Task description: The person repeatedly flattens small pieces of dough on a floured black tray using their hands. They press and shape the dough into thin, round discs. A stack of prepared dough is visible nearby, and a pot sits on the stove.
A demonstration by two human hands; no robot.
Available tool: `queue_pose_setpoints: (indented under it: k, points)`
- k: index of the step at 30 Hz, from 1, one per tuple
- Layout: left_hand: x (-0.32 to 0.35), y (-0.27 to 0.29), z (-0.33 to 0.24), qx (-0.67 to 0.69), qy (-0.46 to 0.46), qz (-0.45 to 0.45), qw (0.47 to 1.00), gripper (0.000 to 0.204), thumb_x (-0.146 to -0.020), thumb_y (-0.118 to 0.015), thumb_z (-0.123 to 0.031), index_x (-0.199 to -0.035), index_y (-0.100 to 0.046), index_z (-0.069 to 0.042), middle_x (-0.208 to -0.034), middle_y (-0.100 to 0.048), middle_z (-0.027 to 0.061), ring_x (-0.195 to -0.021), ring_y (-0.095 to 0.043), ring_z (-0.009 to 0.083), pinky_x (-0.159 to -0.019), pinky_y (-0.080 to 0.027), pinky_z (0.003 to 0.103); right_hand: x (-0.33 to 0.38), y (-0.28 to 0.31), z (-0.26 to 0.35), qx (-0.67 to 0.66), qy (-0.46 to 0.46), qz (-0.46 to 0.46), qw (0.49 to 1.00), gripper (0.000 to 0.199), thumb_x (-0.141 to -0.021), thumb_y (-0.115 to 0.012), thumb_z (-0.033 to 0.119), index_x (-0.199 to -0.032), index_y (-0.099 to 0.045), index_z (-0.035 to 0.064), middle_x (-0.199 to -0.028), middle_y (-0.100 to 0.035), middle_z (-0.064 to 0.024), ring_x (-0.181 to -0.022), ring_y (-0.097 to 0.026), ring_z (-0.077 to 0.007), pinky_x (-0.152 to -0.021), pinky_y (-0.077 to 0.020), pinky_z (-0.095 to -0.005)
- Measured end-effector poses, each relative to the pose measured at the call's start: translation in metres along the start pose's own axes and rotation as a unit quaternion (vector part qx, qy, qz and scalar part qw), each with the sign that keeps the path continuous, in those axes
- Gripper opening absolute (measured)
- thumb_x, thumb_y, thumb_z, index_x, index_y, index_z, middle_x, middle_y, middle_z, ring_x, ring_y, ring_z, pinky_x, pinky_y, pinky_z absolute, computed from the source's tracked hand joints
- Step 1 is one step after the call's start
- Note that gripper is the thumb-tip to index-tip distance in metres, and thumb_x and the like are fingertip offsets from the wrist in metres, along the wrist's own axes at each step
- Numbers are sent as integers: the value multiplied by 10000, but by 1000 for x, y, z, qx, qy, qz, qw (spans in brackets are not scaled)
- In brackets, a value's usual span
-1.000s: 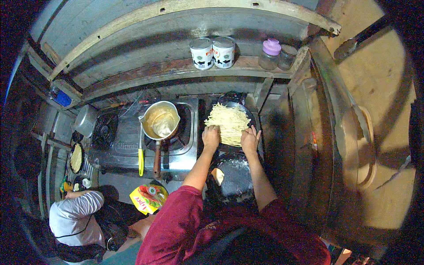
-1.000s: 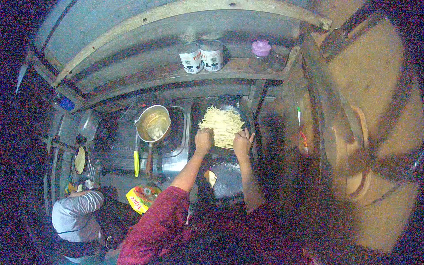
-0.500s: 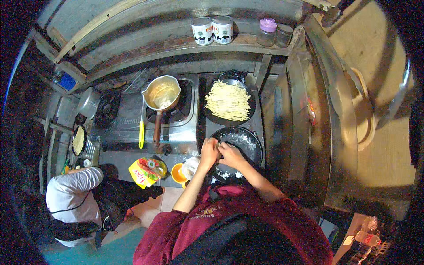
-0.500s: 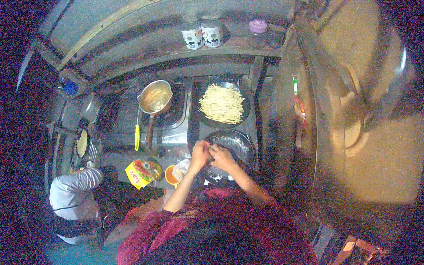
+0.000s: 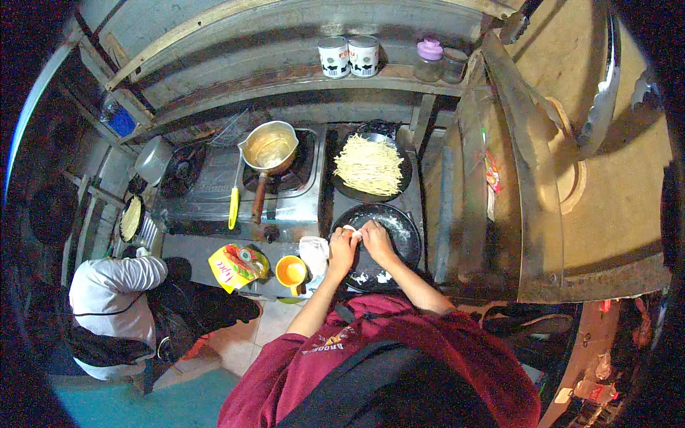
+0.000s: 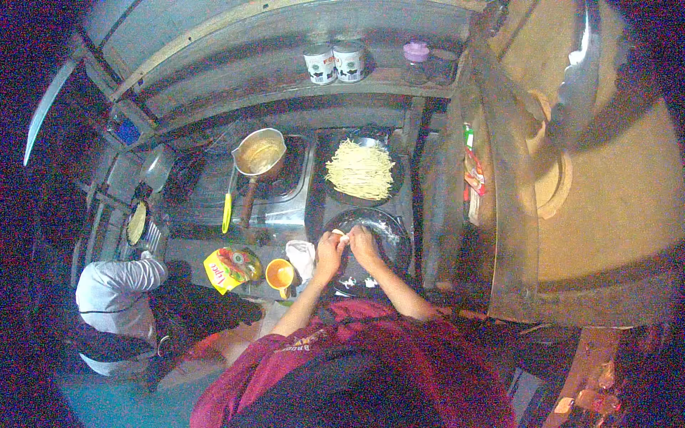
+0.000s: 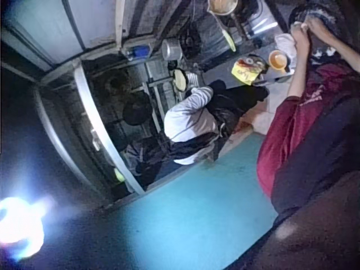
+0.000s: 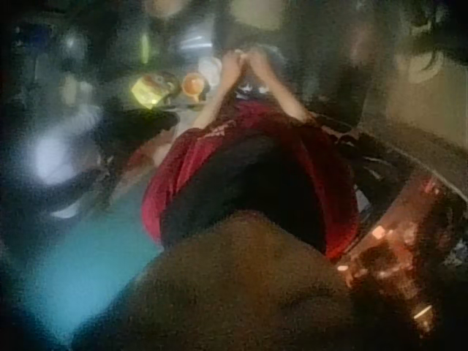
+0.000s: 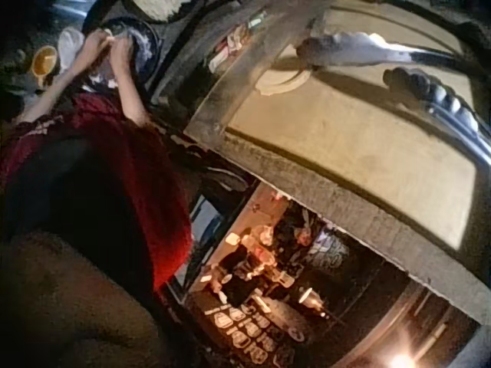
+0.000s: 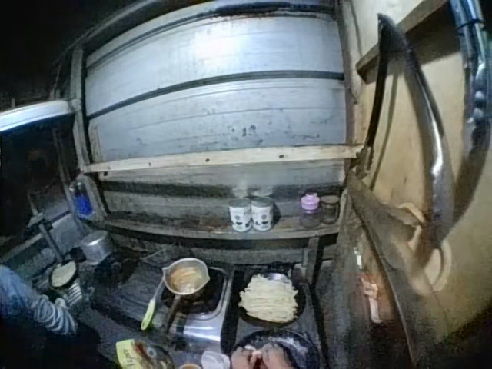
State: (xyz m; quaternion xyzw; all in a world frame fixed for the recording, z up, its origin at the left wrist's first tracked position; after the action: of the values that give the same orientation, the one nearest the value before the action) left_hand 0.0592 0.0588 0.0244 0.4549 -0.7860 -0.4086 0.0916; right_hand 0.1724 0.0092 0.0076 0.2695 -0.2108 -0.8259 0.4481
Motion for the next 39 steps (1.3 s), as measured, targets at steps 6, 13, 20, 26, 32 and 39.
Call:
queue_pose_setpoints:
  k: [6, 13, 20, 26, 32, 39]
  points:
    - [-8, -5, 0, -24, 24, -13, 999, 114, -739, -622, -139, -763, -585, -34, -788, -538, 155, -771, -535, 343, -688, -424, 424, -2, -2, -9, 35, -42, 24, 998, 89, -800, -489, 57, -849, -519, -10, -815, -556, -206, -791, -548, -385, -695, -441, -464]
    - [-11, -16, 3, -115, 9, 14, 993, 192, -763, -605, -195, -827, -574, -17, -890, -530, 164, -832, -524, 342, -725, -435, 415, -5, 3, -7, 74, 2, 156, 985, 150, -799, -451, 94, -875, -551, 11, -848, -564, -246, -840, -539, -422, -740, -425, -495]
    - [-12, -31, 17, -154, 2, 24, 988, 180, -770, -573, -155, -839, -558, 11, -899, -526, 178, -875, -512, 349, -754, -430, 405, 6, -17, -25, -491, -336, 180, 783, 201, -849, -460, 236, -892, -586, 85, -798, -622, -67, -648, -579, -196, -619, -454, -323]
    - [9, 5, -18, 41, -2, -95, 995, 168, -792, -542, -115, -921, -535, -7, -938, -503, 152, -878, -480, 331, -757, -384, 416, 13, 2, -31, -398, -338, 34, 852, 214, -859, -506, 225, -943, -595, 49, -795, -609, -20, -613, -534, -85, -585, -409, -212]
    - [14, -10, -18, -65, -154, 45, 985, 269, -731, -575, -80, -994, -537, -39, -1004, -516, 131, -956, -493, 316, -858, -379, 440, 34, 10, -26, -297, -208, 49, 930, 208, -854, -518, 149, -928, -622, -15, -794, -638, -76, -662, -576, -114, -603, -454, -247]
    - [-4, -31, 19, -215, -129, 100, 963, 506, -845, -465, -171, -1321, -334, -55, -1374, -319, 146, -1275, -305, 240, -1026, -242, 446, 54, 26, -37, -195, -177, 25, 964, 109, -788, -581, 40, -865, -623, -24, -774, -622, -72, -696, -592, -128, -649, -462, -245]
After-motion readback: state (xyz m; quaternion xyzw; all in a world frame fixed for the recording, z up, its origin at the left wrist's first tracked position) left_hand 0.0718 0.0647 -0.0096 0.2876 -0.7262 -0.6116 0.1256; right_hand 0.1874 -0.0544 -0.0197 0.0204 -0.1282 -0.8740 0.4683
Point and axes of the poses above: each hand's wrist, its own x-axis away from the middle knuckle, its own y-axis out of the back of the hand, z = x × y, the point moved 4 cm from there along -x, towards the middle knuckle
